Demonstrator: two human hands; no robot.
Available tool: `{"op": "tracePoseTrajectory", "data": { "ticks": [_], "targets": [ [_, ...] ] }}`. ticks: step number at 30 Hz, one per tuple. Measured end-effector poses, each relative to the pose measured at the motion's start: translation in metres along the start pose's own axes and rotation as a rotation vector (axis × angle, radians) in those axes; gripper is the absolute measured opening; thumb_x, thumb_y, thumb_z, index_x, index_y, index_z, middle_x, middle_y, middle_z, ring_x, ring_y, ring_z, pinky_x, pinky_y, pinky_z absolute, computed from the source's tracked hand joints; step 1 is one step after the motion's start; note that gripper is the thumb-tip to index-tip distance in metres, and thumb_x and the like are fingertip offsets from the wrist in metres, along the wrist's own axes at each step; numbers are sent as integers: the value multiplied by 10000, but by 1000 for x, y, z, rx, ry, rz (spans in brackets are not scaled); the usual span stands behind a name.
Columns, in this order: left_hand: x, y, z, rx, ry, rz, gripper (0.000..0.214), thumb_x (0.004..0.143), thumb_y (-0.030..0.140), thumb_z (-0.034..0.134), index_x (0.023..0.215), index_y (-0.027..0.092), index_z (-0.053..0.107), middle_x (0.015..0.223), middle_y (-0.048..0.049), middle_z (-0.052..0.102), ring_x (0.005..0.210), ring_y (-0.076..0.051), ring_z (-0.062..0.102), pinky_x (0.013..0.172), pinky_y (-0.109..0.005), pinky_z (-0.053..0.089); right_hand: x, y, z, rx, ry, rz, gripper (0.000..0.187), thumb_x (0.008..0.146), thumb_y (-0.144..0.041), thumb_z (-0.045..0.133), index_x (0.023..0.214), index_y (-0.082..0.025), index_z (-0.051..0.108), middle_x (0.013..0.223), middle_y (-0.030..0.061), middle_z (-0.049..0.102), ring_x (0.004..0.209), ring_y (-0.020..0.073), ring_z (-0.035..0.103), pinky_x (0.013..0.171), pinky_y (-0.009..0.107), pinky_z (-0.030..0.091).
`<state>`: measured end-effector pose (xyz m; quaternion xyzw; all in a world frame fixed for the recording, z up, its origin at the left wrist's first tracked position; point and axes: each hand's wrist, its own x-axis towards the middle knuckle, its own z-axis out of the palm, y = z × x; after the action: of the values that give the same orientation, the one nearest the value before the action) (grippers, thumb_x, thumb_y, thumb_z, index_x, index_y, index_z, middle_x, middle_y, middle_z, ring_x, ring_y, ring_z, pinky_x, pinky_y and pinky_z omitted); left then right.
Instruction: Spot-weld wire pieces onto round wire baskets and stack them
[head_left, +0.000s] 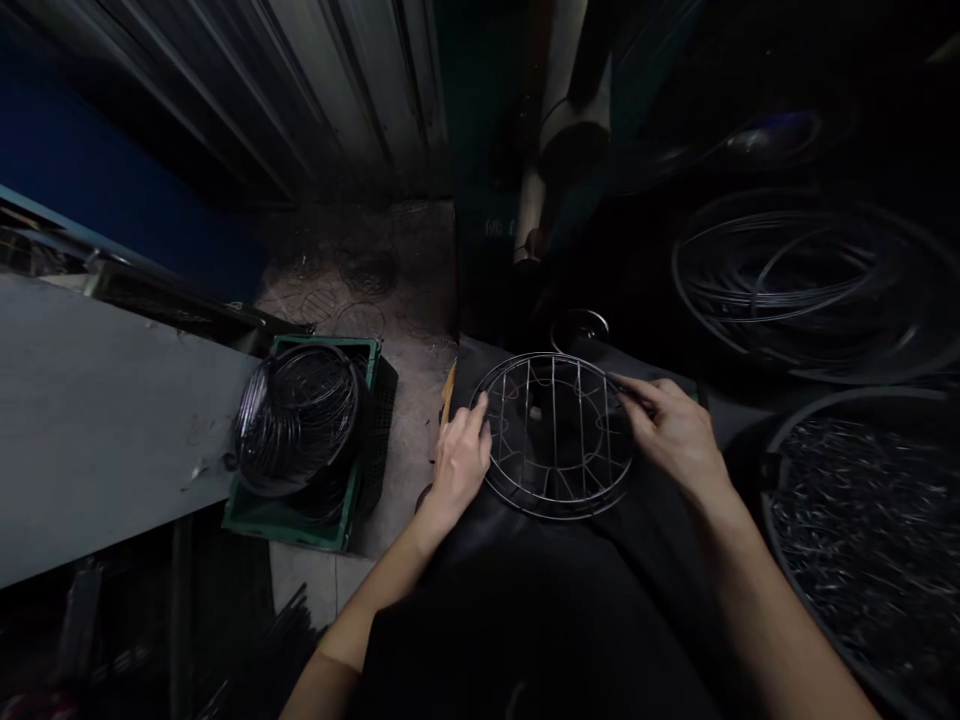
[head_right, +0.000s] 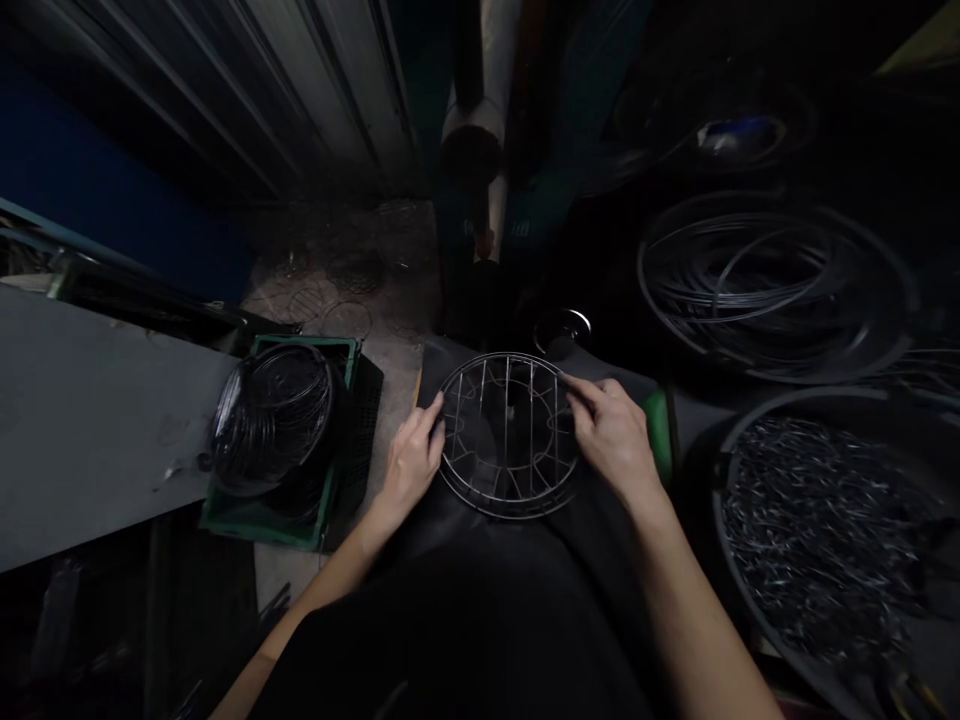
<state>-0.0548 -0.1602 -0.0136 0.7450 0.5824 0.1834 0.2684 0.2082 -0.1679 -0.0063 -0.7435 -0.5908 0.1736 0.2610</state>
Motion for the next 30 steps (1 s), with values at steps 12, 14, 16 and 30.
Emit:
{"op": "tracePoseTrajectory", "data": {
  "ticks": [12, 14, 16, 30],
  "targets": [
    [1, -10, 11, -289, -51, -45, 417, 950, 289, 378, 1357, 206, 406, 1340, -79, 519, 1237, -178, 497, 1059, -352, 396, -7, 17, -2, 102, -193, 17, 436, 871, -394, 472, 1253, -229, 602, 831, 57, 611, 722, 179, 575, 727, 339, 494],
    [-4, -14, 16, -329, -39, -88, 464, 955, 327, 367, 1406, 227, 325, 1352, -78, 504, 1225, -174, 502, 1054, -363, 395, -12, 18, -2, 236, -205, 69, 451, 878, -446, 474, 1258, -234, 592, 970, 67, 646, 844, 196, 603, 813, 365, 494],
    [-8, -16, 19, -329, -17, -128, 504, 952, 357, 375, 1432, 237, 276, 1273, -82, 556, 1137, -176, 548, 1011, -379, 418, -18, 18, -3, 330, -196, 116, 470, 869, -489, 491, 1242, -225, 598, 1081, 75, 644, 977, 219, 597, 905, 394, 466],
    [-14, -16, 34, -552, -5, -158, 504, 946, 429, 346, 1407, 227, 356, 1053, -79, 625, 855, -162, 593, 864, -356, 487, -36, 22, -8, 657, -296, 381, 512, 672, -606, 691, 950, -225, 492, 668, -28, 566, 560, 117, 517, 487, 227, 434]
  ]
}}
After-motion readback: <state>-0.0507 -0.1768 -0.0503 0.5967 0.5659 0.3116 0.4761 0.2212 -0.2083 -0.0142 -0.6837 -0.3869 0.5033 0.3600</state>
